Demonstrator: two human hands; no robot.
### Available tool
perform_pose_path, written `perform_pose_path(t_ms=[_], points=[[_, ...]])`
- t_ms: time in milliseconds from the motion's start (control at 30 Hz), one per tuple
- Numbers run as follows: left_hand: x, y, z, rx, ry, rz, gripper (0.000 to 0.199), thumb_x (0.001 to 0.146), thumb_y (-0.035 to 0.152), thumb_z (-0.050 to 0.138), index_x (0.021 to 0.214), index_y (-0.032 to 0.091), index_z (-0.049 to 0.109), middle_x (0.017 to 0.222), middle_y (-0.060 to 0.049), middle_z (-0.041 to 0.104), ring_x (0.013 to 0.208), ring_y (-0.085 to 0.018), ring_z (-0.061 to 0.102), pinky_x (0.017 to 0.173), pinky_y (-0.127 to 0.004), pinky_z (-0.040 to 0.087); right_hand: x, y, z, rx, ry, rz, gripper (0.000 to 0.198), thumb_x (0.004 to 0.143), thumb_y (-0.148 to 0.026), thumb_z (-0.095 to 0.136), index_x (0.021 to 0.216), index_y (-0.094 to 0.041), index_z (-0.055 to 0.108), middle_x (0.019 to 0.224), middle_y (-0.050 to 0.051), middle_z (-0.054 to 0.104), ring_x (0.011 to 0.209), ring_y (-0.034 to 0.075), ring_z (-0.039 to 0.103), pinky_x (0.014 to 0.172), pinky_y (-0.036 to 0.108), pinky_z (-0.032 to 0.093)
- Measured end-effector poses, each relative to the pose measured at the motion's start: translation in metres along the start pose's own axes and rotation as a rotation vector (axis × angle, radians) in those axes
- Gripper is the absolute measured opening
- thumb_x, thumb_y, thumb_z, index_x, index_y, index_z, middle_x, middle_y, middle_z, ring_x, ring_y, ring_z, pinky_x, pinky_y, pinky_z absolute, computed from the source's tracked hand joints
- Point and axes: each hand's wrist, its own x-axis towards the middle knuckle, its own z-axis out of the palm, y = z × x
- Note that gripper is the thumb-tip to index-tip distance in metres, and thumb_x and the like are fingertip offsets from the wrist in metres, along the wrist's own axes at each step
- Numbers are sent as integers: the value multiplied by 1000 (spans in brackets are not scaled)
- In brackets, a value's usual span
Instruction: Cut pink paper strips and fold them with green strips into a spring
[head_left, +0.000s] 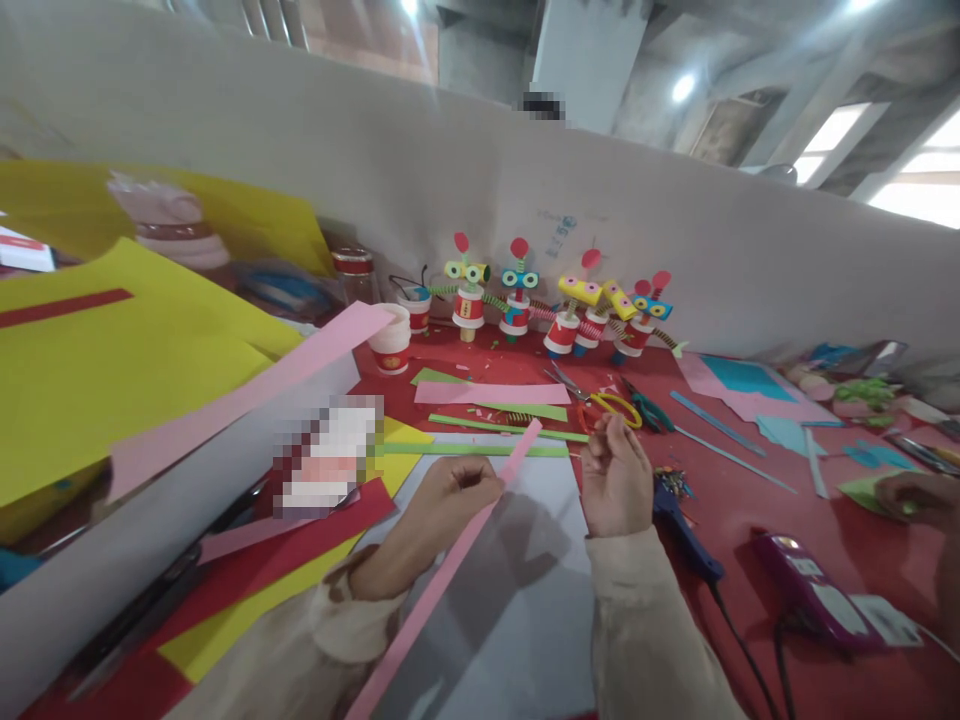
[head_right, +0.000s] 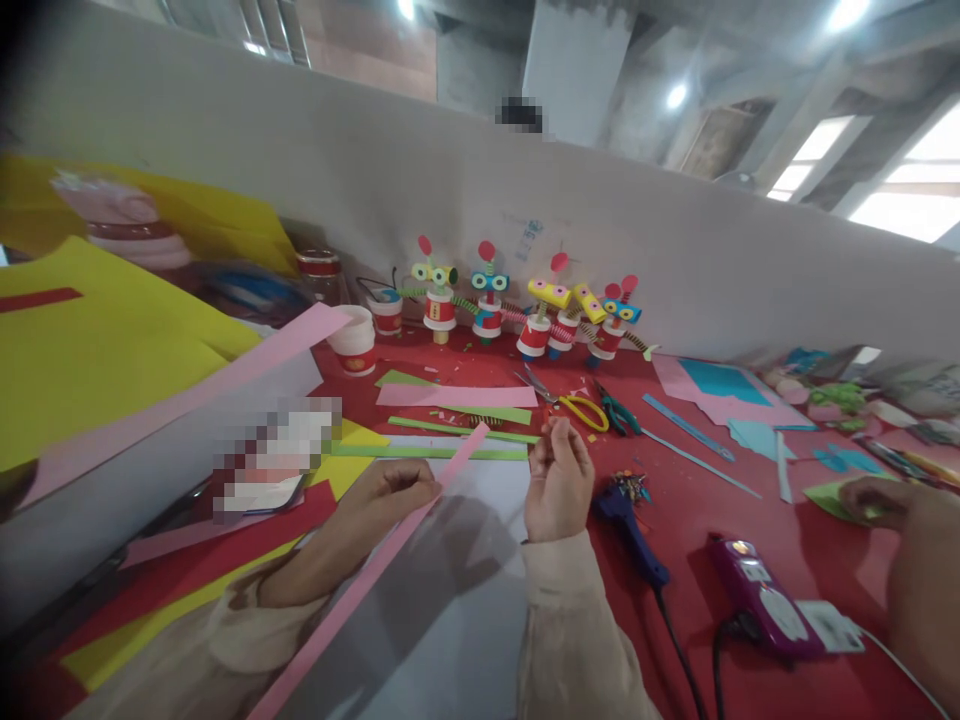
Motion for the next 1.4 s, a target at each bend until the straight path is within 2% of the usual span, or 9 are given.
perform_pose_path(t_ms=[100, 267, 467, 767, 967, 1100, 1233, 1300, 1400], points=[[1, -1, -1, -68, 48, -6, 28, 69, 32, 56, 49, 18, 42, 50, 6, 33, 50, -9, 31, 49, -24, 24, -8, 4, 2, -34, -105, 88, 28, 66, -37, 71, 64, -18, 51, 55, -8, 44, 38, 2, 30, 34, 18, 21], [7, -9, -5, -302, 80, -73, 26, 70, 39, 60, 62, 15, 59, 63, -1, 56, 60, -12, 46, 57, -25, 35, -24, 24, 9, -103, -169, 218, 37, 72, -45, 63, 54, -20, 42, 43, -11, 28, 33, 3, 15, 32, 21, 9], [12, -16, -11, -490, 106, -153, 21, 67, 36, 65, 67, 15, 61, 66, 1, 55, 57, -9, 46, 55, -22, 36, -29, 32, 8, -413, -352, 109, 21, 65, -37, 72, 72, -17, 69, 63, 1, 63, 50, 9, 46, 43, 24, 30], [13, -12, -12, -566, 132, -186, 24, 62, 33, 69, 60, 15, 54, 56, 4, 48, 48, -5, 41, 45, -19, 29, -28, 29, 4, -422, -257, 22, 21, 62, -37, 76, 66, -17, 68, 48, -4, 53, 43, 6, 33, 42, 23, 24], [14, -15, -12, -458, 159, -100, 25, 67, 31, 59, 53, 18, 44, 46, 5, 43, 40, -7, 41, 41, -21, 26, -34, 29, 5, -612, -322, -9, 49, 79, -52, 54, 43, -18, 51, 34, -3, 41, 35, 8, 34, 39, 24, 24], [16, -21, -12, -322, 244, -34, 18, 65, 25, 56, 53, 19, 44, 42, 6, 44, 38, -7, 39, 42, -22, 28, -37, 30, 6, -793, -460, -105, 25, 72, -42, 66, 62, -19, 62, 50, -2, 56, 46, 11, 46, 47, 24, 34], [19, -26, -16, -85, 350, 18, 19, 64, 25, 53, 49, 19, 44, 41, 7, 39, 40, -8, 38, 45, -22, 28, -47, 30, 9, -931, -527, -136, 28, 81, -37, 54, 60, -20, 59, 40, -5, 45, 41, 11, 42, 45, 24, 32], [21, -27, -19, 1, 411, 37, 20, 63, 25, 53, 48, 19, 43, 43, 7, 37, 43, -8, 36, 46, -23, 27, -52, 33, 11, -904, -627, -108, 12, 77, -32, 60, 74, -20, 62, 56, -2, 58, 50, 12, 51, 47, 23, 36], [21, -27, -19, 69, 481, 50, 21, 62, 25, 54, 47, 18, 42, 46, 7, 35, 48, -9, 35, 48, -23, 26, -58, 40, 14, -900, -797, -16, 26, 65, -20, 68, 89, -22, 58, 72, 0, 64, 58, 14, 56, 48, 23, 38]])
